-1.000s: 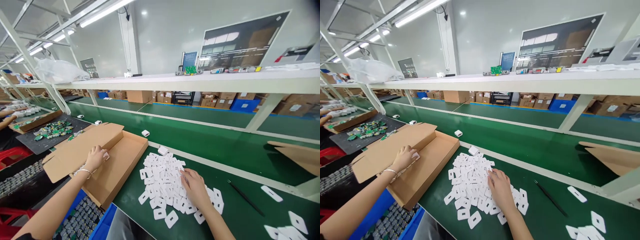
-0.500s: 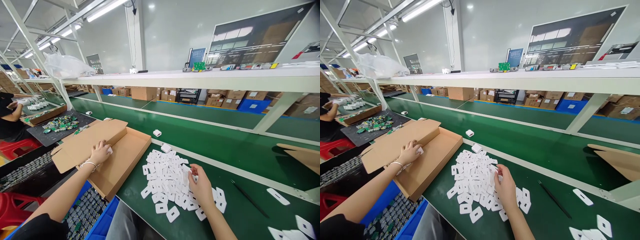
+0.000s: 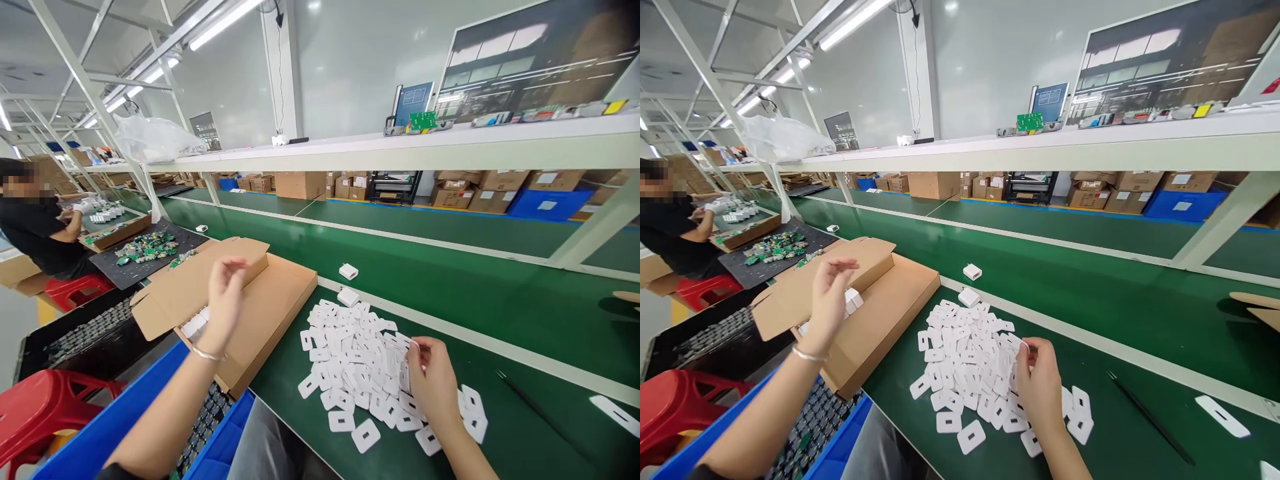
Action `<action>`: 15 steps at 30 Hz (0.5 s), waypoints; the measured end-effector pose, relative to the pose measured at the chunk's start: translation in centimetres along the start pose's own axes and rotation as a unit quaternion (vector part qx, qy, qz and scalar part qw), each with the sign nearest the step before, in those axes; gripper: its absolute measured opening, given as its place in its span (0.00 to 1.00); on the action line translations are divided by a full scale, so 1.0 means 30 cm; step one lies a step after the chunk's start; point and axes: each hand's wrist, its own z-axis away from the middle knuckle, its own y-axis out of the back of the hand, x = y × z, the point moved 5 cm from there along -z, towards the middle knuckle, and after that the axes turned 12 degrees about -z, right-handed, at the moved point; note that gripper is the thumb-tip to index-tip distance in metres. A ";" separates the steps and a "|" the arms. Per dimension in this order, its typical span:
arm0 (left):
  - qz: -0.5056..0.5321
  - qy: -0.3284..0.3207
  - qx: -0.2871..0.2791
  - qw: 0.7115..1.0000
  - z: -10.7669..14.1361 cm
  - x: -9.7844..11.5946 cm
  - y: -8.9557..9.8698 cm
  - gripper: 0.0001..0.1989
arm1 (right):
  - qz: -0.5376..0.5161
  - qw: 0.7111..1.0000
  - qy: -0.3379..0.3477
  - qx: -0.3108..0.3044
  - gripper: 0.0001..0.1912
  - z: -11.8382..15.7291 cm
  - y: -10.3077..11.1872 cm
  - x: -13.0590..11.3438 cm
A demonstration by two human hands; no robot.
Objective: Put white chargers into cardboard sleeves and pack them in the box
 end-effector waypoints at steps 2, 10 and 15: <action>0.061 -0.076 -0.003 0.995 0.119 0.158 -0.059 0.08 | -0.023 0.999 0.031 0.008 0.16 -0.003 -0.001 -0.004; -0.005 -0.232 -0.125 0.965 0.285 0.291 -0.469 0.11 | -0.059 0.998 -0.020 0.022 0.15 -0.019 0.023 0.015; -0.050 -0.218 -0.259 0.939 0.266 0.104 -0.681 0.13 | -0.078 0.996 -0.026 0.018 0.16 -0.023 0.020 0.037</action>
